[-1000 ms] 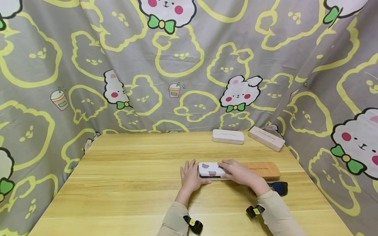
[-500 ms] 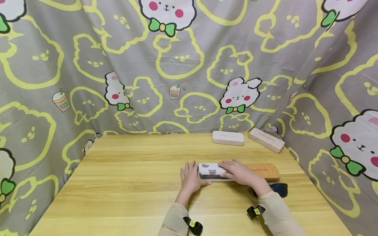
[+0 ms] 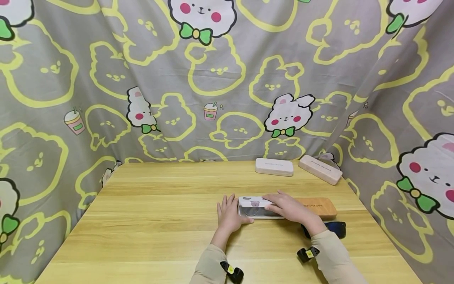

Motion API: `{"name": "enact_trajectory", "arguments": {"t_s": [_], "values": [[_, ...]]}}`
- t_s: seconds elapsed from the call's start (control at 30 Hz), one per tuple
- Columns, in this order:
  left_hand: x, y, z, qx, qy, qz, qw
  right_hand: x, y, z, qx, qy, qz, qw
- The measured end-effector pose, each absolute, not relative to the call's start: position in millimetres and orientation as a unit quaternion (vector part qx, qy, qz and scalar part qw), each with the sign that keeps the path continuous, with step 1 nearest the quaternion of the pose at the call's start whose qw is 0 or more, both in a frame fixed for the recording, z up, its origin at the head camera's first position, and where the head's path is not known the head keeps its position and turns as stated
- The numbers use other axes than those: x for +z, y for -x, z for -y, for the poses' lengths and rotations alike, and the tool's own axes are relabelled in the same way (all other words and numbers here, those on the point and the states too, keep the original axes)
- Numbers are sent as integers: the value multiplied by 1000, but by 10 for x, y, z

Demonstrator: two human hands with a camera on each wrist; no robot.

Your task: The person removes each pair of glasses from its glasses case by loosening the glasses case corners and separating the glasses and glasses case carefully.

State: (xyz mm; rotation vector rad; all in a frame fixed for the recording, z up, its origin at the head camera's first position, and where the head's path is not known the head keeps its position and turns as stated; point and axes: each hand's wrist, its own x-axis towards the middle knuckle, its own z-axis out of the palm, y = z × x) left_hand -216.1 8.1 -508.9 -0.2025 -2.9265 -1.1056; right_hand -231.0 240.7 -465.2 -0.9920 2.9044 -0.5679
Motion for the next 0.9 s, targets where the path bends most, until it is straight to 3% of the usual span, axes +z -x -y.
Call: {"name": "enact_trajectory", "arguments": {"t_s": [0.9], "values": [[-5110, 2163, -89, -353, 69, 933, 21, -4675, 2351, -2435, -208, 304, -930, 1]]}}
